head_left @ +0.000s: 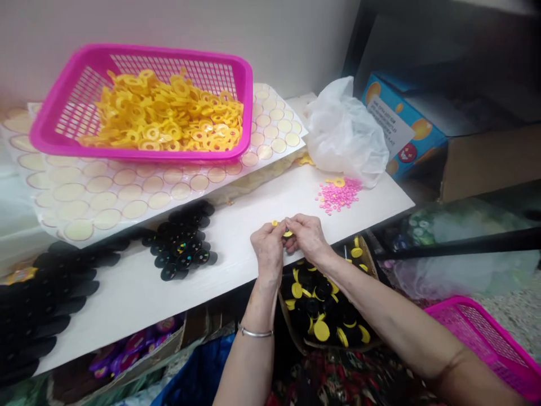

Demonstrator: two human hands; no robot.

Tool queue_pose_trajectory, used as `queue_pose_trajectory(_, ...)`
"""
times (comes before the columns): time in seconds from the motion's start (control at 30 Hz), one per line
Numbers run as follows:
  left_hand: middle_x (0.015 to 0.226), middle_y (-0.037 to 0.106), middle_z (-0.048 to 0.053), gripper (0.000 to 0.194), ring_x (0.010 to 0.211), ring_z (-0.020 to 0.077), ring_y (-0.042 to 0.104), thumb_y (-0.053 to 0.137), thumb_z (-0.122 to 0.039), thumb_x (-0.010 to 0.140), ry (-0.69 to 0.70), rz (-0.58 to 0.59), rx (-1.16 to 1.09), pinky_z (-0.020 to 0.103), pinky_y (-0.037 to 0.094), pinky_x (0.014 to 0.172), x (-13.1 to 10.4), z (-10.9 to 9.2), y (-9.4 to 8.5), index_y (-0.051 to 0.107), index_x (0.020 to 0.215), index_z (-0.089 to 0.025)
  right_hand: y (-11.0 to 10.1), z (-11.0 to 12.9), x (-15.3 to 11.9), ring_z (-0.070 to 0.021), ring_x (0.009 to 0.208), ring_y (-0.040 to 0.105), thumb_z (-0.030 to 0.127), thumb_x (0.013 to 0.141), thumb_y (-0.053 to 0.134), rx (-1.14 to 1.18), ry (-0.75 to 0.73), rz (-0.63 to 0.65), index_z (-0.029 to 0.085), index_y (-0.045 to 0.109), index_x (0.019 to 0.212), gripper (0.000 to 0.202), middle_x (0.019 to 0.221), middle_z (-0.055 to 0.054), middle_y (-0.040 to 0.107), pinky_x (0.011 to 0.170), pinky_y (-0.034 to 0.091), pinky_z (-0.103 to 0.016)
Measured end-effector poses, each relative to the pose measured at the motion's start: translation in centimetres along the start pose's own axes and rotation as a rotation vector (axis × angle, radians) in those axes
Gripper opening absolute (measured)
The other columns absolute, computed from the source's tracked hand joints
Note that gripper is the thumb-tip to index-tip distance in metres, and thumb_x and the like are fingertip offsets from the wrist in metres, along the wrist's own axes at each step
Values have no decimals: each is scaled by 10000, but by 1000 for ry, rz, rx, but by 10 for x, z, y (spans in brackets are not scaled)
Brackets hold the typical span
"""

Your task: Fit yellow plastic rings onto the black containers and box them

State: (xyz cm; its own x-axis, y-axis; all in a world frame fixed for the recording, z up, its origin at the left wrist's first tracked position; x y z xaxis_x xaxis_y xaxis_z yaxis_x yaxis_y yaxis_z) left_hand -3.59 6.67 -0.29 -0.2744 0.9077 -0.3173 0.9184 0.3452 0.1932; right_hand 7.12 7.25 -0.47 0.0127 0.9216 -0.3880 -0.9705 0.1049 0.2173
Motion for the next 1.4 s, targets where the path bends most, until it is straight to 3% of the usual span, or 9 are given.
queue_pose_trajectory(0.13, 455, 423, -62, 335, 406, 45, 369, 677, -410, 644, 11, 51, 56, 176, 283, 390, 1, 5, -6, 516, 571, -126, 4, -12, 3, -115, 343, 514, 458, 700, 584, 28, 51, 19, 160, 529, 695, 303, 410, 35, 522, 347, 440, -224)
queue_pose_trajectory(0.27, 692, 583, -9, 315, 597, 78, 500, 733, -349, 590, 167, 257, 150, 192, 410, 561, -9, -4, 3, 649, 796, -126, 2, -5, 0, -78, 437, 511, 438, 654, 637, 118, -40, 24, 155, 522, 661, 305, 499, 39, 536, 425, 427, -190)
queue_pose_trajectory(0.47, 801, 603, 21, 352, 768, 148, 547, 783, -287, 511, 299, 227, 252, 273, 455, 725, -36, -12, 0, 691, 825, -158, -14, -1, -35, -93, 431, 501, 549, 721, 559, 96, -46, 70, 175, 521, 720, 376, 546, 35, 547, 384, 394, -202)
queue_pose_trajectory(0.6, 901, 601, 55, 371, 958, 205, 520, 803, -263, 514, 354, 504, 307, 342, 418, 887, -67, -16, 21, 715, 866, -187, -46, 5, -52, -65, 357, 415, 570, 736, 556, -59, -7, 25, 145, 545, 630, 438, 438, 35, 470, 330, 309, -168)
queue_pose_trajectory(0.73, 966, 599, 71, 411, 1085, 237, 454, 804, -262, 538, 370, 683, 398, 394, 323, 1006, -88, -14, 31, 715, 937, -219, -42, -2, -66, -96, 511, 528, 567, 666, 652, 62, 182, 349, 113, 592, 684, 458, 585, -9, 564, 447, 451, -202)
queue_pose_trajectory(0.83, 1032, 586, 87, 442, 1154, 262, 406, 805, -273, 542, 354, 691, 432, 421, 306, 1021, -97, -13, 29, 707, 969, -221, -38, -3, -79, -96, 566, 556, 435, 601, 764, 152, 229, 545, 116, 604, 770, 394, 644, 5, 588, 536, 505, -228)
queue_pose_trajectory(0.97, 920, 622, 78, 356, 1155, 258, 395, 784, -284, 584, 432, 848, 495, 426, 297, 1026, -121, -18, 40, 713, 926, -212, -41, -13, -90, -132, 608, 605, 502, 710, 652, 220, 360, 634, 117, 590, 778, 395, 696, -36, 633, 561, 526, -273)
queue_pose_trajectory(1.07, 876, 628, 71, 306, 1108, 246, 427, 769, -273, 608, 467, 947, 543, 414, 317, 1007, -135, -19, 47, 710, 901, -207, -43, -19, -98, -126, 578, 603, 406, 698, 694, 172, 411, 683, 112, 588, 779, 323, 679, -31, 635, 534, 520, -255)
queue_pose_trajectory(1.4, 878, 631, 76, 352, 1113, 249, 435, 780, -220, 583, 474, 943, 535, 385, 360, 969, -148, -16, 53, 710, 928, -209, -59, -12, -110, -85, 596, 551, 285, 500, 806, -19, 175, 680, 128, 608, 824, 411, 699, 19, 598, 527, 437, -185)
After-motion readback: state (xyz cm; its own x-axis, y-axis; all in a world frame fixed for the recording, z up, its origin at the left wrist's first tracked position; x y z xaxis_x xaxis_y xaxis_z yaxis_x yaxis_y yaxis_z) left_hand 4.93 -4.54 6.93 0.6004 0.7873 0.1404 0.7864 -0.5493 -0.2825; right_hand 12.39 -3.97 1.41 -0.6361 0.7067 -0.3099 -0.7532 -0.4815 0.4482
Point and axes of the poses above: each hand's wrist, its own x-axis towards the middle knuckle, its own y-axis out of the palm, z = x × y, the point moved 9 cm from there along x, towards the middle knuckle
